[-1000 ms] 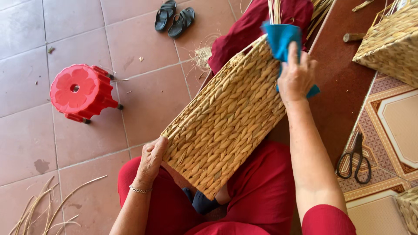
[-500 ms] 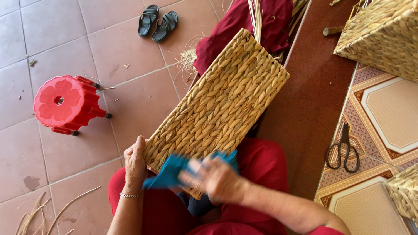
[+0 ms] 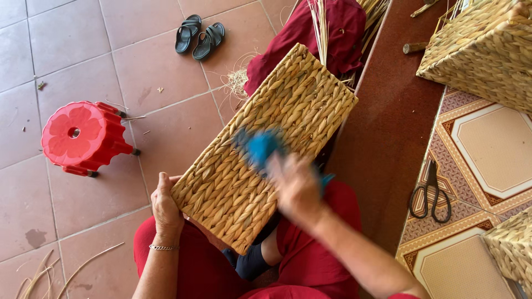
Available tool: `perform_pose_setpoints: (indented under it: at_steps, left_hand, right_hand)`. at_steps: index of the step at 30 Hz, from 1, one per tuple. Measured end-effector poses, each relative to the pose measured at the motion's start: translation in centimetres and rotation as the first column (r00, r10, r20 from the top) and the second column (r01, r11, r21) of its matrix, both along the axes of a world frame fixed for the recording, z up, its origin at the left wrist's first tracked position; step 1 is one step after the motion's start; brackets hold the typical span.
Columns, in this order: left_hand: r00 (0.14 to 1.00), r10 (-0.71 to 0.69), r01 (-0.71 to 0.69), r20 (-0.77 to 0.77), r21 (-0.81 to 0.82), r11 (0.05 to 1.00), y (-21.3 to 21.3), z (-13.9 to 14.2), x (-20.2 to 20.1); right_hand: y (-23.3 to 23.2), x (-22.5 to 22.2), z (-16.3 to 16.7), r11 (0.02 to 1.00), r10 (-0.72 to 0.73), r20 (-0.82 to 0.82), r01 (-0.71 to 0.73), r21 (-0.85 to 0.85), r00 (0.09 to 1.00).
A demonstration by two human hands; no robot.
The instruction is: The person sits on the floor and finishes a woven basket by wiping its surfaces with a blue cloth and trimming protruding fibers with scissors. The person repeatedly wipes the exterior and interior, then uses scissors to cut small strands along the edges and corners.
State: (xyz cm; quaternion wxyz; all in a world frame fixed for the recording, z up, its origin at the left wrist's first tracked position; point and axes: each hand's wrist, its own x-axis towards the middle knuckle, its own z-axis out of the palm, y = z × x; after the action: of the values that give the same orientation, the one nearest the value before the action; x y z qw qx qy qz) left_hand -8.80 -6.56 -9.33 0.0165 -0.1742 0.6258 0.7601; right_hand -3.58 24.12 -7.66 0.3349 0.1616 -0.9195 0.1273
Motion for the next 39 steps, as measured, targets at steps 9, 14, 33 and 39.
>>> perform_pose_setpoints:
  at_steps: [9,14,33,39]
  left_hand:
    - [0.994,-0.082,0.074,-0.066,-0.112,0.991,-0.9,-1.8,0.5]
    - [0.991,-0.133,0.13,-0.005,-0.159,0.979,-1.2,-2.1,1.8]
    - [0.61,-0.709,0.222,-0.355,-0.781,0.583,1.3,8.9,-1.6]
    - [0.551,-0.775,0.064,-0.309,-0.91,0.409,0.1,8.7,-2.6]
  right_hand:
    - [0.6,0.1,-1.2,0.99,0.094,-0.098,-0.083,0.11,0.991]
    - [13.4,-8.2,-3.3,0.914,-0.407,-0.046,0.406,-0.015,0.912]
    - [1.1,4.5,3.1,0.9,0.169,0.083,-0.119,-0.419,0.982]
    - [9.1,2.0,3.0,0.68,-0.184,0.147,0.234,-0.695,0.972]
